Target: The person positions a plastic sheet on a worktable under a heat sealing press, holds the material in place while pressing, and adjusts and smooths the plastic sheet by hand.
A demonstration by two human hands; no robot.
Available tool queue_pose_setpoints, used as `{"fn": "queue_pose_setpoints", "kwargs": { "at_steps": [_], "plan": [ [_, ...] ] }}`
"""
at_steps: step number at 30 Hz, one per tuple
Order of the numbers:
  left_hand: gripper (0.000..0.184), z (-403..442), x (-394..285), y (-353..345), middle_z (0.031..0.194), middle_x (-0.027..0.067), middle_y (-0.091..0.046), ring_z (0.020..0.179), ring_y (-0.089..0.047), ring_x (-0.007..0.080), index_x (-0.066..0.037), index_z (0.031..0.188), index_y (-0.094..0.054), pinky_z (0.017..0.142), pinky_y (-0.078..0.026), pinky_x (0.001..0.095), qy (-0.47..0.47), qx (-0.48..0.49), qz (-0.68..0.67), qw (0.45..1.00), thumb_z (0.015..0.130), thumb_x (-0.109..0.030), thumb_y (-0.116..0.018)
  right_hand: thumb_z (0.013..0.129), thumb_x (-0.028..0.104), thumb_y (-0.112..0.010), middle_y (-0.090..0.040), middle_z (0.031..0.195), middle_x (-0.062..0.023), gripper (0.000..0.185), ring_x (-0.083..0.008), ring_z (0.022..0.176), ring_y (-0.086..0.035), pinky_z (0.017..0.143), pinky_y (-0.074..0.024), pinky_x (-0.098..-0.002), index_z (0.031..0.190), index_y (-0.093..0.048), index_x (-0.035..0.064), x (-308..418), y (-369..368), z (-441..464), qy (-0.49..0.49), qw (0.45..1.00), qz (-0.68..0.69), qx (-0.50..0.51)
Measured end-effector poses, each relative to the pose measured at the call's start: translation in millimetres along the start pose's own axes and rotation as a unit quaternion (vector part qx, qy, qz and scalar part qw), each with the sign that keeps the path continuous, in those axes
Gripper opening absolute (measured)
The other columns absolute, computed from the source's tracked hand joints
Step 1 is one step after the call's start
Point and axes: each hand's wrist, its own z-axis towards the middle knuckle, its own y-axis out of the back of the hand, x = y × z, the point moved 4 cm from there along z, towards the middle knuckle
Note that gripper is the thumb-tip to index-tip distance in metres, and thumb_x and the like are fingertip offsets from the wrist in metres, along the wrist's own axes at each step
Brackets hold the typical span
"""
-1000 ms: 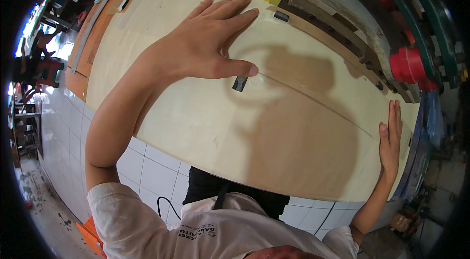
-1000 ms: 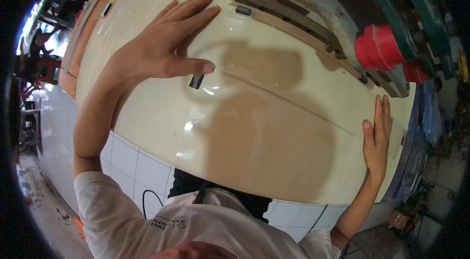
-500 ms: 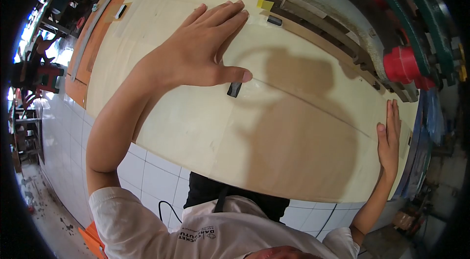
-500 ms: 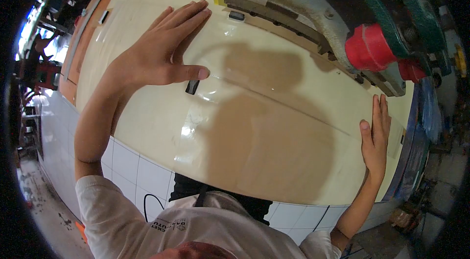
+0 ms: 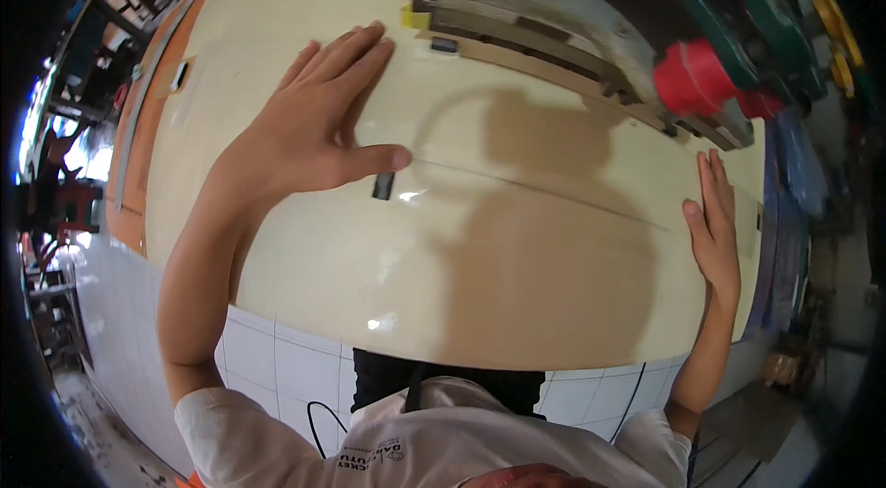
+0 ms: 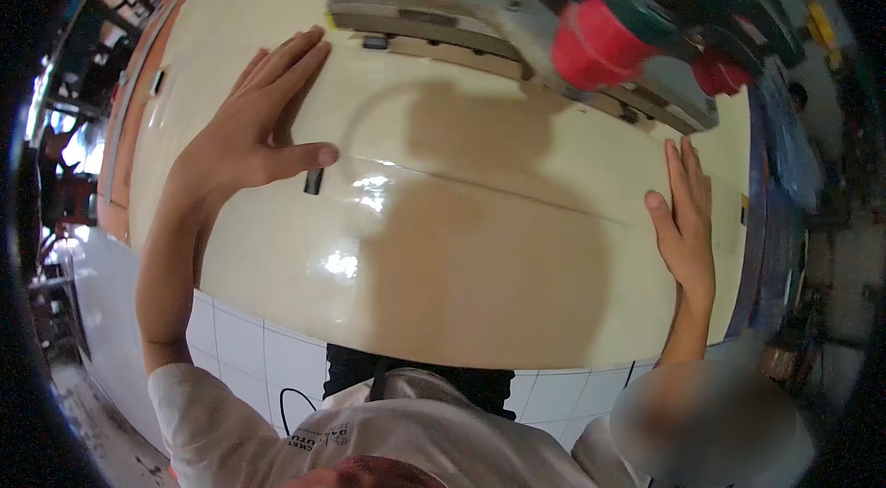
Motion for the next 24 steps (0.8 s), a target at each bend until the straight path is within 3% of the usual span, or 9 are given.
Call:
{"fn": "queue_pose_setpoints", "kwargs": {
  "at_steps": [8,10,17,19,24],
  "plan": [
    [0.1,3.9,-3.1,2.0,0.16,0.0226,-0.035,0.152,-0.026,0.0336,0.004,0.15,-0.041,0.126,-0.015,0.0473,0.014,0.017,-0.009,1.0,0.073,-0.05,-0.075,0.102,0.048,-0.051,-0.026,0.166,-0.017,0.068,-0.0354,0.154,-0.022,0.123,-0.0086,-0.0566,0.158,-0.034,0.0147,-2.6,-0.6,-1.2,0.004,1.0,-0.004,-0.012],
    [0.11,4.5,-1.7,0.9,0.163,0.0237,-0.027,0.154,-0.021,0.0352,0.004,0.155,-0.033,0.126,-0.009,0.0492,0.031,0.052,-0.015,0.998,0.071,-0.054,-0.075,0.102,0.049,-0.05,-0.026,0.166,-0.0168,0.068,-0.0353,0.154,-0.023,0.123,-0.0087,-0.0566,0.158,-0.035,0.0153,-3.9,-0.8,-0.8,0.004,1.0,-0.004,-0.014],
    [0.108,3.2,-1.2,-0.4,0.163,0.0229,-0.027,0.154,-0.02,0.0348,0.003,0.155,-0.033,0.126,-0.01,0.0496,0.027,0.052,-0.006,0.998,0.072,-0.053,-0.075,0.102,0.051,-0.05,-0.026,0.166,-0.0169,0.069,-0.0351,0.154,-0.022,0.123,-0.0085,-0.0573,0.158,-0.035,0.0152,-3.2,-0.3,-0.9,0.001,1.0,-0.007,-0.012],
    [0.101,2.9,-2.4,0.8,0.159,0.023,-0.035,0.152,-0.026,0.0334,0.004,0.15,-0.042,0.126,-0.015,0.0464,0.017,0.016,-0.004,1.0,0.072,-0.051,-0.075,0.102,0.051,-0.05,-0.025,0.166,-0.017,0.069,-0.0352,0.154,-0.022,0.123,-0.0084,-0.0572,0.158,-0.034,0.015,-3.7,-0.7,-0.7,0.002,1.0,-0.006,-0.011],
    [0.104,3.0,-2.6,1.9,0.161,0.022,-0.032,0.153,-0.024,0.0335,0.003,0.153,-0.038,0.126,-0.012,0.0478,0.024,0.031,-0.006,0.999,0.071,-0.052,-0.075,0.102,0.052,-0.049,-0.025,0.166,-0.0172,0.07,-0.0355,0.154,-0.022,0.123,-0.0083,-0.0571,0.159,-0.034,0.0149,-4.1,-1.4,-0.1,0.003,1.0,-0.005,-0.012]
  ]
}}
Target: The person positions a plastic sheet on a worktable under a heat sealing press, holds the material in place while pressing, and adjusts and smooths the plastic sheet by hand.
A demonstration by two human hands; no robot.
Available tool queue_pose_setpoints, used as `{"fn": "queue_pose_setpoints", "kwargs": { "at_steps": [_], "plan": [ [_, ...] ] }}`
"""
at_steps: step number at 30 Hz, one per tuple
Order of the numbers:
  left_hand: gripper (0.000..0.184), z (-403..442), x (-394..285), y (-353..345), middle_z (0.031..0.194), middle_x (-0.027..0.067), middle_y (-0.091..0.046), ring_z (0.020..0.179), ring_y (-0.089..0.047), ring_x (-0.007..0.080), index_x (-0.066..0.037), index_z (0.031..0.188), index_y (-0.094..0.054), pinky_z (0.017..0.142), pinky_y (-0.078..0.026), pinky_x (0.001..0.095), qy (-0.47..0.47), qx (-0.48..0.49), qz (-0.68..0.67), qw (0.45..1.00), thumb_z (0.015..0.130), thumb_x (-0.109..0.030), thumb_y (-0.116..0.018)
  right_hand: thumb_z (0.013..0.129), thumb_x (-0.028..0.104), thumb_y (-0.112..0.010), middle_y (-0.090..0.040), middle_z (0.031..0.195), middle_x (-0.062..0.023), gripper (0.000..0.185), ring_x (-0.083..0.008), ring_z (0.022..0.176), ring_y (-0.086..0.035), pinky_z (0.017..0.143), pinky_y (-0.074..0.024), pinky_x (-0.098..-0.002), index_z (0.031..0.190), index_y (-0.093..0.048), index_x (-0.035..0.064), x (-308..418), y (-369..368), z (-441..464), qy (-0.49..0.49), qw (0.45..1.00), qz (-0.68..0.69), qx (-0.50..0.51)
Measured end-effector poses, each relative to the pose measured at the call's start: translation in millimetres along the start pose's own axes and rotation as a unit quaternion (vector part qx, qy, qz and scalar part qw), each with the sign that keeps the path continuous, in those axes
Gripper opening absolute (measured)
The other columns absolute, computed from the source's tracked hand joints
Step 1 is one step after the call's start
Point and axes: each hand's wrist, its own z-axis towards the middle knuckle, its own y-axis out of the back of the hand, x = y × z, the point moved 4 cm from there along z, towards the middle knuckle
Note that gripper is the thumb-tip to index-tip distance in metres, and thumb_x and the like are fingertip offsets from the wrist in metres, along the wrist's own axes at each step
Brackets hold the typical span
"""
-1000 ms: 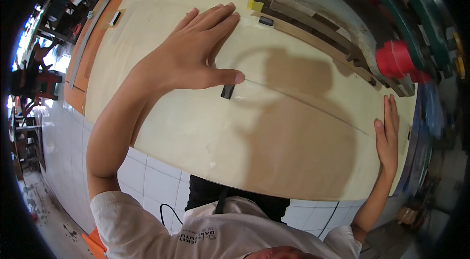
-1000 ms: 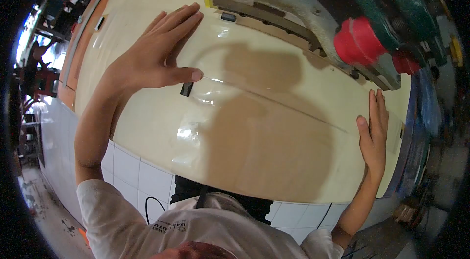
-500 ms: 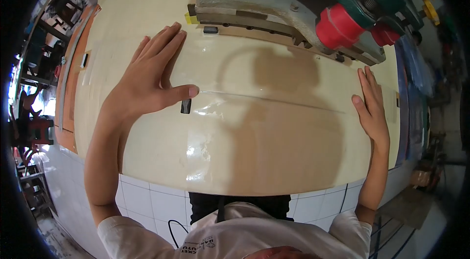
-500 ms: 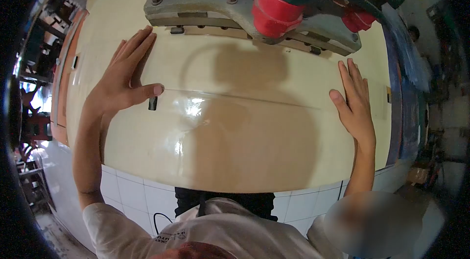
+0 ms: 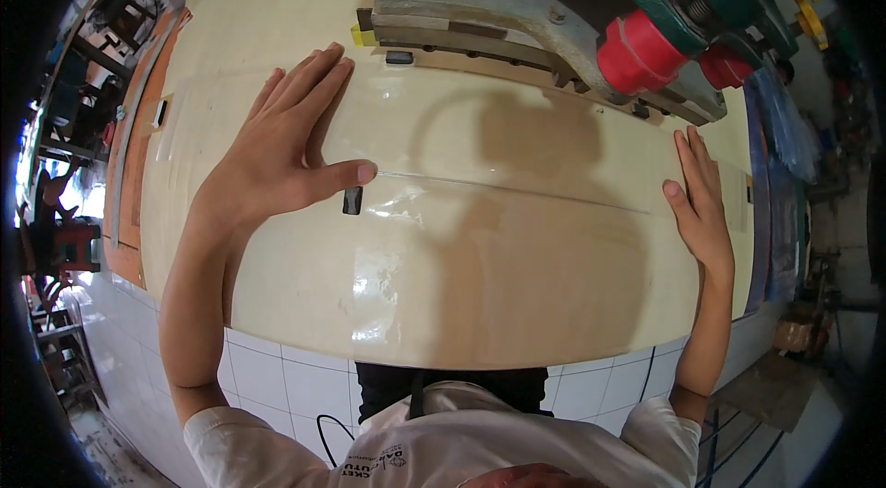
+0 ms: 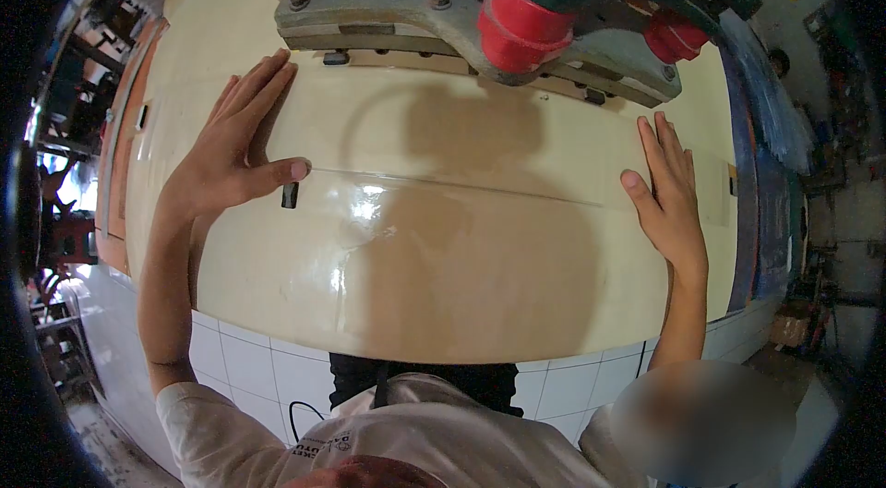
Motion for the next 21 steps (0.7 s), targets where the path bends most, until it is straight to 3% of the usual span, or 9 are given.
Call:
{"fn": "queue_pose_setpoints", "kwargs": {
  "at_steps": [5,7,19,21],
  "plan": [
    [0.11,0.2,1.3,-2.4,0.164,0.0207,-0.028,0.154,-0.021,0.0332,0.002,0.155,-0.034,0.127,-0.01,0.0491,0.007,0.01,0.001,1.0,0.068,-0.052,-0.076,0.101,0.054,-0.049,-0.025,0.166,-0.0175,0.071,-0.0361,0.154,-0.022,0.123,-0.0087,-0.0576,0.158,-0.034,0.0151,-0.5,0.0,0.1,-0.002,1.0,0.0,0.003],
    [0.101,-0.3,-0.4,-1.2,0.159,0.023,-0.036,0.152,-0.027,0.0338,0.003,0.15,-0.042,0.126,-0.015,0.0467,-0.005,-0.017,0.003,1.0,0.072,-0.052,-0.075,0.101,0.054,-0.049,-0.025,0.166,-0.0173,0.071,-0.0361,0.154,-0.022,0.123,-0.0088,-0.0574,0.158,-0.034,0.0151,-0.1,0.2,0.2,-0.002,1.0,0.0,0.002],
    [0.1,0.1,0.9,0.3,0.157,0.0233,-0.039,0.151,-0.029,0.0356,0.003,0.148,-0.045,0.125,-0.019,0.0486,-0.019,-0.022,0.013,1.0,0.075,-0.058,-0.075,0.102,0.051,-0.049,-0.026,0.166,-0.0169,0.069,-0.0361,0.154,-0.022,0.123,-0.0093,-0.0574,0.158,-0.035,0.015,0.7,1.3,0.3,0.003,1.0,-0.002,0.006],
    [0.102,0.4,1.7,0.5,0.16,0.0226,-0.034,0.152,-0.026,0.0352,0.002,0.151,-0.041,0.125,-0.015,0.0491,-0.011,-0.005,0.008,1.0,0.073,-0.055,-0.075,0.102,0.051,-0.049,-0.026,0.166,-0.0171,0.069,-0.0362,0.154,-0.022,0.123,-0.0095,-0.0574,0.158,-0.035,0.0148,1.1,1.5,0.4,0.003,1.0,-0.001,0.007]
  ]
}}
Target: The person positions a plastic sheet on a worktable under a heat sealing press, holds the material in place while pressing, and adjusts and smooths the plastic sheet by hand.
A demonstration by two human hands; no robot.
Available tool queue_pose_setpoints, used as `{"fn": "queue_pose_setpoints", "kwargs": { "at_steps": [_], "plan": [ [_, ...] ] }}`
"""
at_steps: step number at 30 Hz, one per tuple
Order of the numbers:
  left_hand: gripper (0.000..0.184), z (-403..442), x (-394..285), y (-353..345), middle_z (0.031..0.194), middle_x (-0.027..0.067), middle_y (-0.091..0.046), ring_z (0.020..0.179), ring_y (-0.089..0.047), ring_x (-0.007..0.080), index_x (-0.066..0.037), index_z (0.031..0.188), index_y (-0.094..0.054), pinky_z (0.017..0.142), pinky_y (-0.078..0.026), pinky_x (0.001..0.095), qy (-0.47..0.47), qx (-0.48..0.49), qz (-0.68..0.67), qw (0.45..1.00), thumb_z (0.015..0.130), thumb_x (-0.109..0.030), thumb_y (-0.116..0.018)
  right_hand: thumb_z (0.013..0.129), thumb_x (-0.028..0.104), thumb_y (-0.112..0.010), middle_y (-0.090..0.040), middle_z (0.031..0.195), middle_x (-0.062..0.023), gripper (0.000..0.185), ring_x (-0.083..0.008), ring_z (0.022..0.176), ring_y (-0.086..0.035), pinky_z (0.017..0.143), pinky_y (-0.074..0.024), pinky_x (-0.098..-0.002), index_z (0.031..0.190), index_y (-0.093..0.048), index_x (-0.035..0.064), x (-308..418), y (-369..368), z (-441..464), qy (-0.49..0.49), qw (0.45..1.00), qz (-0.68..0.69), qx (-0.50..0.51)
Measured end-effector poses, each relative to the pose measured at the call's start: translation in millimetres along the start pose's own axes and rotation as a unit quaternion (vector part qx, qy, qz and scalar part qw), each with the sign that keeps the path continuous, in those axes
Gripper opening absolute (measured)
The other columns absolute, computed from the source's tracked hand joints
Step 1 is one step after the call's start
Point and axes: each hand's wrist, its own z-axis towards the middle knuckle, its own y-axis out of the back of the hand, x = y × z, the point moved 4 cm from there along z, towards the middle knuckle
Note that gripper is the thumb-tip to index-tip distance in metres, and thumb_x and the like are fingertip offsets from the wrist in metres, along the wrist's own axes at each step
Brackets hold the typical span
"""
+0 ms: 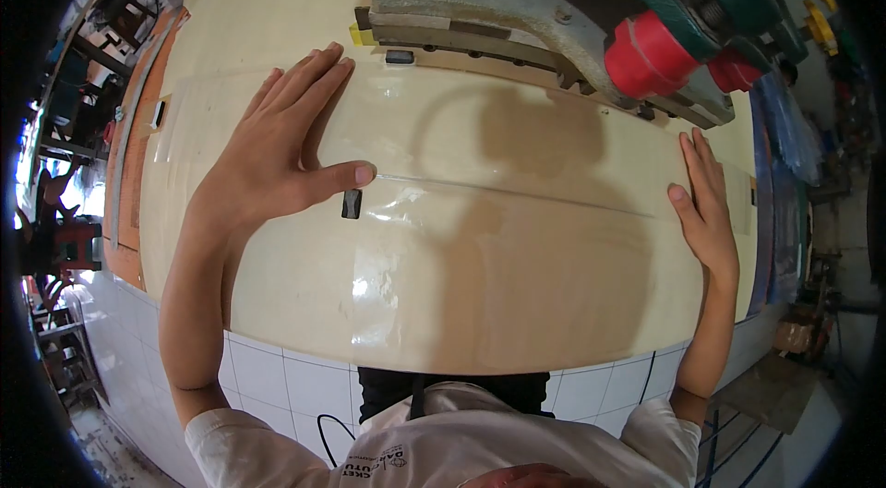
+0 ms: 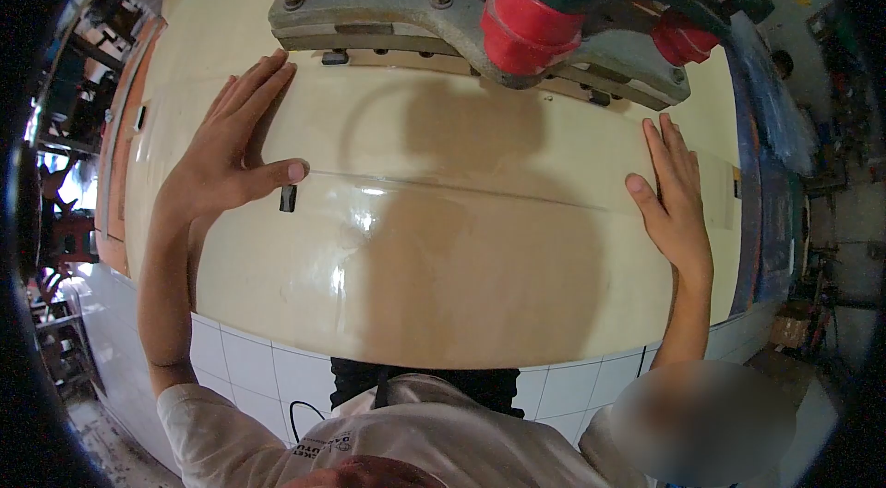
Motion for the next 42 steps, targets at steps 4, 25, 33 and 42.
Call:
{"fn": "queue_pose_setpoints", "kwargs": {
  "at_steps": [4,25,33,42],
  "plan": [
    [0.105,0.3,0.3,-0.1,0.162,0.0223,-0.03,0.153,-0.024,0.0354,0.001,0.154,-0.037,0.126,-0.012,0.0496,0.003,0.018,-0.005,1.0,0.073,-0.053,-0.075,0.101,0.052,-0.05,-0.026,0.166,-0.0179,0.07,-0.0368,0.154,-0.022,0.123,-0.0095,-0.0572,0.158,-0.034,0.0143,1.0,0.3,0.1,-0.002,1.0,0.002,-0.001],
    [0.098,-4.6,5.8,-4.5,0.159,0.0206,-0.036,0.149,-0.031,0.0338,0.0,0.151,-0.042,0.126,-0.018,0.0464,-0.026,-0.039,0.014,0.999,0.079,-0.059,-0.071,0.103,0.044,-0.049,-0.024,0.167,-0.0166,0.066,-0.0351,0.154,-0.02,0.124,-0.0073,-0.0547,0.159,-0.032,0.0128,2.9,0.2,0.5,0.003,1.0,-0.003,0.01],
    [0.1,-5.8,5.4,-3.9,0.161,0.0227,-0.033,0.152,-0.025,0.0341,0.002,0.153,-0.038,0.126,-0.015,0.0495,-0.044,-0.033,0.001,0.999,0.08,-0.057,-0.073,0.103,0.041,-0.05,-0.024,0.166,-0.0179,0.065,-0.035,0.154,-0.019,0.125,-0.0078,-0.0533,0.159,-0.032,0.0122,3.7,1.9,0.0,0.01,1.0,0.012,0.01],
    [0.102,-5.9,6.4,-4.9,0.159,0.0249,-0.034,0.151,-0.027,0.0354,0.002,0.153,-0.037,0.125,-0.016,0.0508,-0.046,-0.034,0.01,0.998,0.081,-0.061,-0.07,0.102,0.039,-0.052,-0.025,0.166,-0.0175,0.064,-0.0365,0.153,-0.022,0.124,-0.0119,-0.0521,0.159,-0.034,0.013,2.7,1.0,-0.8,-0.001,1.0,0.005,0.004]
  ]
}}
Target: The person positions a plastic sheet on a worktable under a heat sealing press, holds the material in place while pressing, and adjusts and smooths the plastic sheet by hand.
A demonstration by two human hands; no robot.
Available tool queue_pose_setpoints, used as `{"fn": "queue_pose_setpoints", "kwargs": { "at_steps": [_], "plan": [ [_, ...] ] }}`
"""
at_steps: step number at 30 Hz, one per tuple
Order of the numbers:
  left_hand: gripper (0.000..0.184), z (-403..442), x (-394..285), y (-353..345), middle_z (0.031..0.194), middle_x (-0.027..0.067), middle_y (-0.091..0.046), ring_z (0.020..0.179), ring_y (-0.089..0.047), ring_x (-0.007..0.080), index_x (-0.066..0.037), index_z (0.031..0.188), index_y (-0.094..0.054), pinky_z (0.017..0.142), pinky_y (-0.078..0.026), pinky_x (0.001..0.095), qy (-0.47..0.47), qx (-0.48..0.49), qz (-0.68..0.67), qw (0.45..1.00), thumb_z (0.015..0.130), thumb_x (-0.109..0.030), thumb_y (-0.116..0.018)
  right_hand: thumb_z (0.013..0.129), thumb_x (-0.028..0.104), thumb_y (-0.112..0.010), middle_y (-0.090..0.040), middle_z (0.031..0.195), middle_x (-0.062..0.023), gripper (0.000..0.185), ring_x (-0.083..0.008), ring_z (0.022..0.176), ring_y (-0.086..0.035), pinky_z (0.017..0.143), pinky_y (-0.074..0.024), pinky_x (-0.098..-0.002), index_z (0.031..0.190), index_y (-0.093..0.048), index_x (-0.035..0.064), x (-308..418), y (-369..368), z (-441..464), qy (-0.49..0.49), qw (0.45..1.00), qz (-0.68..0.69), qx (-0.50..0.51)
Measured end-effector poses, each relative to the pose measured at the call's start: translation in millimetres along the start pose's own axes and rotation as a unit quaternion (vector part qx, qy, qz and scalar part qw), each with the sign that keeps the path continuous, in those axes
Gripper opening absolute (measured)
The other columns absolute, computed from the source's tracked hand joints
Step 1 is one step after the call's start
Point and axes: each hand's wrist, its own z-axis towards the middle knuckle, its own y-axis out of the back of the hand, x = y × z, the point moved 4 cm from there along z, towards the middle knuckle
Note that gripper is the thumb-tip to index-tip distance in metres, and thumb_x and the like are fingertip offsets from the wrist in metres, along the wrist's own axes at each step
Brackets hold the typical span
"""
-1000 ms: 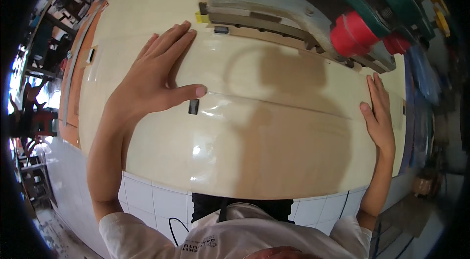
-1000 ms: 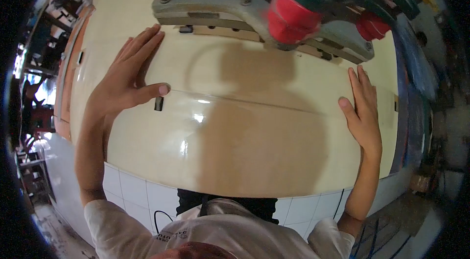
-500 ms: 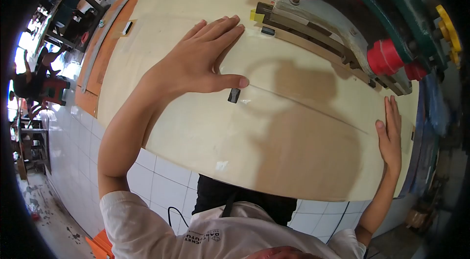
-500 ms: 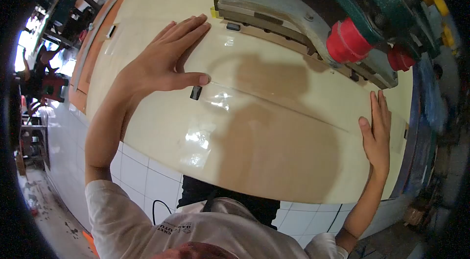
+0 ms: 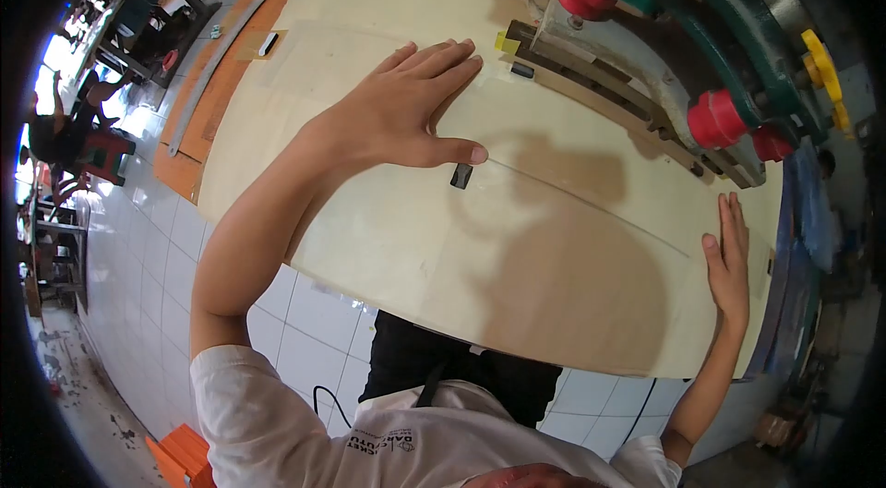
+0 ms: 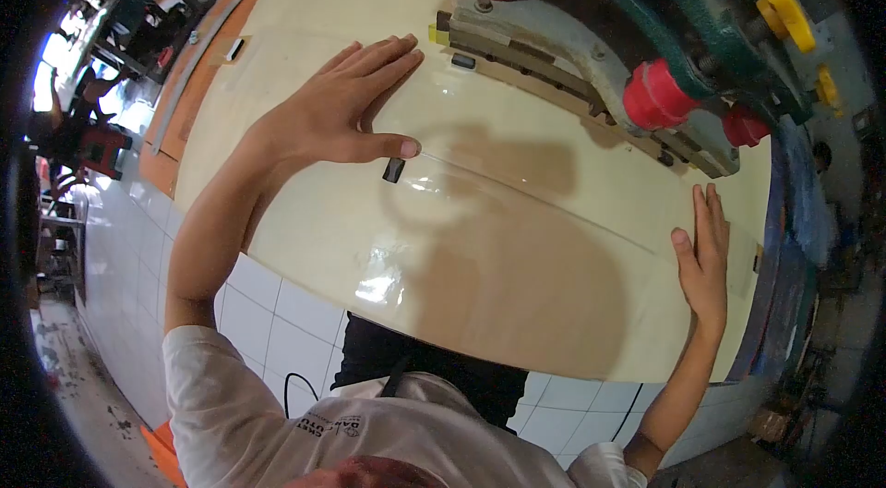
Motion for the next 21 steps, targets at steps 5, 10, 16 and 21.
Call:
{"fn": "queue_pose_setpoints", "kwargs": {
  "at_steps": [5,10,16,21],
  "plan": [
    [0.102,-0.3,-2.1,2.8,0.159,0.025,-0.034,0.152,-0.026,0.0352,0.002,0.153,-0.036,0.125,-0.017,0.0508,0.0,0.003,0.002,1.0,0.081,-0.062,-0.069,0.102,0.039,-0.052,-0.026,0.166,-0.0166,0.064,-0.0352,0.154,-0.021,0.124,-0.011,-0.0517,0.159,-0.034,0.0138,-0.2,0.0,-0.7,-0.004,1.0,0.028,0.003],
    [0.103,-0.4,-1.1,1.1,0.159,0.0245,-0.034,0.151,-0.027,0.0352,0.002,0.153,-0.036,0.125,-0.016,0.0504,0.0,0.0,0.005,1.0,0.081,-0.063,-0.07,0.102,0.039,-0.053,-0.026,0.166,-0.0169,0.064,-0.0353,0.153,-0.021,0.124,-0.011,-0.0508,0.158,-0.035,0.0125,0.7,0.6,-0.6,0.002,1.0,0.012,0.002],
    [0.103,-0.3,-1.1,1.6,0.159,0.0238,-0.035,0.151,-0.027,0.0348,0.002,0.153,-0.037,0.125,-0.018,0.05,-0.003,-0.002,0.007,1.0,0.081,-0.064,-0.069,0.102,0.037,-0.054,-0.026,0.166,-0.0171,0.064,-0.0351,0.153,-0.022,0.124,-0.0103,-0.0508,0.158,-0.036,0.0111,2.1,1.5,-1.3,0.001,1.0,0.016,0.0],
    [0.101,-0.1,-0.5,1.0,0.159,0.0223,-0.035,0.151,-0.027,0.0333,0.002,0.152,-0.038,0.125,-0.018,0.049,-0.001,-0.005,0.017,1.0,0.082,-0.064,-0.068,0.102,0.035,-0.055,-0.026,0.166,-0.0171,0.063,-0.0352,0.153,-0.021,0.124,-0.0094,-0.0516,0.157,-0.036,0.0112,-0.4,0.7,-1.2,0.002,1.0,0.019,0.0]
  ]
}}
